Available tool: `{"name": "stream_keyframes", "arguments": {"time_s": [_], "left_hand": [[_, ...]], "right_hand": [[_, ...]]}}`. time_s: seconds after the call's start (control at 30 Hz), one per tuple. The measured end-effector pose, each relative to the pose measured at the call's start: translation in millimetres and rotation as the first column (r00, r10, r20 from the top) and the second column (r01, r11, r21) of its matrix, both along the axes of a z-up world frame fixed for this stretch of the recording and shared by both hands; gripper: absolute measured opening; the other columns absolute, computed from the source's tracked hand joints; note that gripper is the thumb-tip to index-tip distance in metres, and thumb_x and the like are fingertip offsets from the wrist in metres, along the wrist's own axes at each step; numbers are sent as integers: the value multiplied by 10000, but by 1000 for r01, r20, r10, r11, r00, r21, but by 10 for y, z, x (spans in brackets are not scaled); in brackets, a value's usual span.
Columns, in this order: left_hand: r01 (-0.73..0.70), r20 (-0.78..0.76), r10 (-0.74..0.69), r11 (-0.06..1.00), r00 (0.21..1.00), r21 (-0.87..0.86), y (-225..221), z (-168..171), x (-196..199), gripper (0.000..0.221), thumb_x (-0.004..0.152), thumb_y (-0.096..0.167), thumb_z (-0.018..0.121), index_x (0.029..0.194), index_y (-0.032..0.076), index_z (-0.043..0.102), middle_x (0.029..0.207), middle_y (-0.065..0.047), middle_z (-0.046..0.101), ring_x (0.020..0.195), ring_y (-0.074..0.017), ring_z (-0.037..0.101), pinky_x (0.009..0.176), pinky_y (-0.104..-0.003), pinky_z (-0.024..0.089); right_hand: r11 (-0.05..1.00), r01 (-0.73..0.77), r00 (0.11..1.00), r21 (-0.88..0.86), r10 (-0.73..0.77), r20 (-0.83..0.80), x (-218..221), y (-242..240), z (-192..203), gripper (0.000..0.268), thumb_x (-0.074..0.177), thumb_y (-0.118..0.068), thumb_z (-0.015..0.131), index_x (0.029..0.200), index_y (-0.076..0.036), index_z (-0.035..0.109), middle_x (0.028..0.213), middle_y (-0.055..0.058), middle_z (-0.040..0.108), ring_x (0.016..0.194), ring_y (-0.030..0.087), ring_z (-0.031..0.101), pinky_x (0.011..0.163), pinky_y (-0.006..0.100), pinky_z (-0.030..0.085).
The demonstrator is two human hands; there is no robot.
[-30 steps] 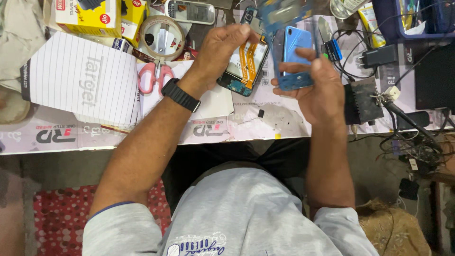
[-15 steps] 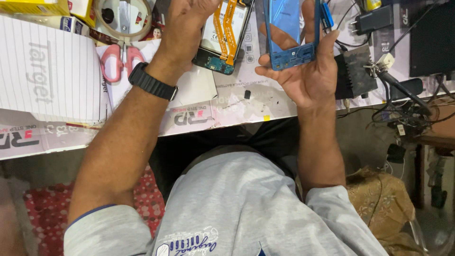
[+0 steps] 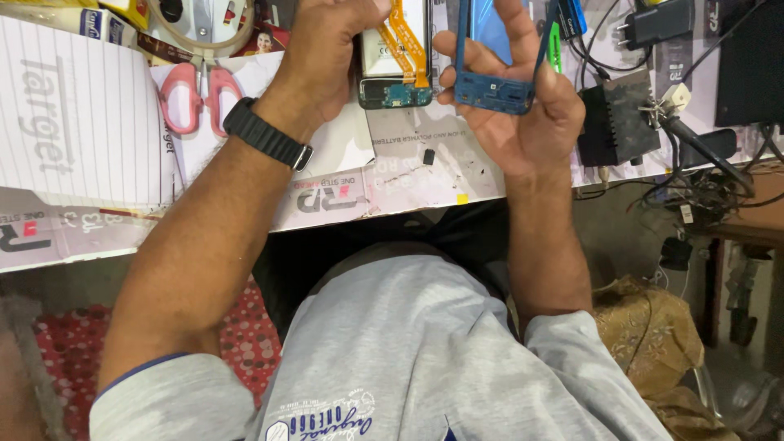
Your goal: The person handles internal mobile phone components, including a circuit board and battery, while working at a repair bench. They manipulate a plastic chassis and attempt to fit components into it by hand.
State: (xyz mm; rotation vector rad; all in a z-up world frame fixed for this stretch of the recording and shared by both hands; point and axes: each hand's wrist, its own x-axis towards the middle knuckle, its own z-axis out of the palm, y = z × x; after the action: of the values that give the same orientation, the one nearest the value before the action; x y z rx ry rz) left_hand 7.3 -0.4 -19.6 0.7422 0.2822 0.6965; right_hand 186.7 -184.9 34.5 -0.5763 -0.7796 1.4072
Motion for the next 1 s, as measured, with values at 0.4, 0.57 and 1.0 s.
{"name": "stream_keyframes", "arguments": {"time_s": [0.4, 0.57, 1.0], "left_hand": [[61, 31, -59, 996, 998, -72, 0, 28, -32, 56, 1015, 1, 632, 1052, -36, 648, 1014, -104, 715, 965, -224, 745, 956, -421, 636], [43, -15, -44, 998, 999, -50, -19, 68, -48, 30, 1025, 0, 637, 1034, -19, 659, 976, -84, 707, 904, -194, 723, 858, -381, 604], [38, 9, -37, 994, 999, -105, -47, 189, -119, 57, 1010, -66, 639, 1034, -17, 657, 994, -81, 700, 921, -208, 731, 901, -380, 631]], "right_hand": [[998, -44, 997, 51, 47, -69, 30, 51, -54, 863, 975, -419, 692, 1640, -55, 281, 1463, 244, 574, 1264, 252, 625, 1134, 379, 491], [994, -71, 995, 82, 77, -67, 43, 71, -72, 890, 935, -409, 711, 1628, -32, 298, 1467, 226, 572, 1276, 233, 622, 1144, 342, 484], [996, -57, 994, 69, 63, -93, 108, 11, -200, 910, 919, -523, 699, 1616, -30, 383, 1453, 173, 592, 1263, 224, 619, 1105, 391, 445]]}}
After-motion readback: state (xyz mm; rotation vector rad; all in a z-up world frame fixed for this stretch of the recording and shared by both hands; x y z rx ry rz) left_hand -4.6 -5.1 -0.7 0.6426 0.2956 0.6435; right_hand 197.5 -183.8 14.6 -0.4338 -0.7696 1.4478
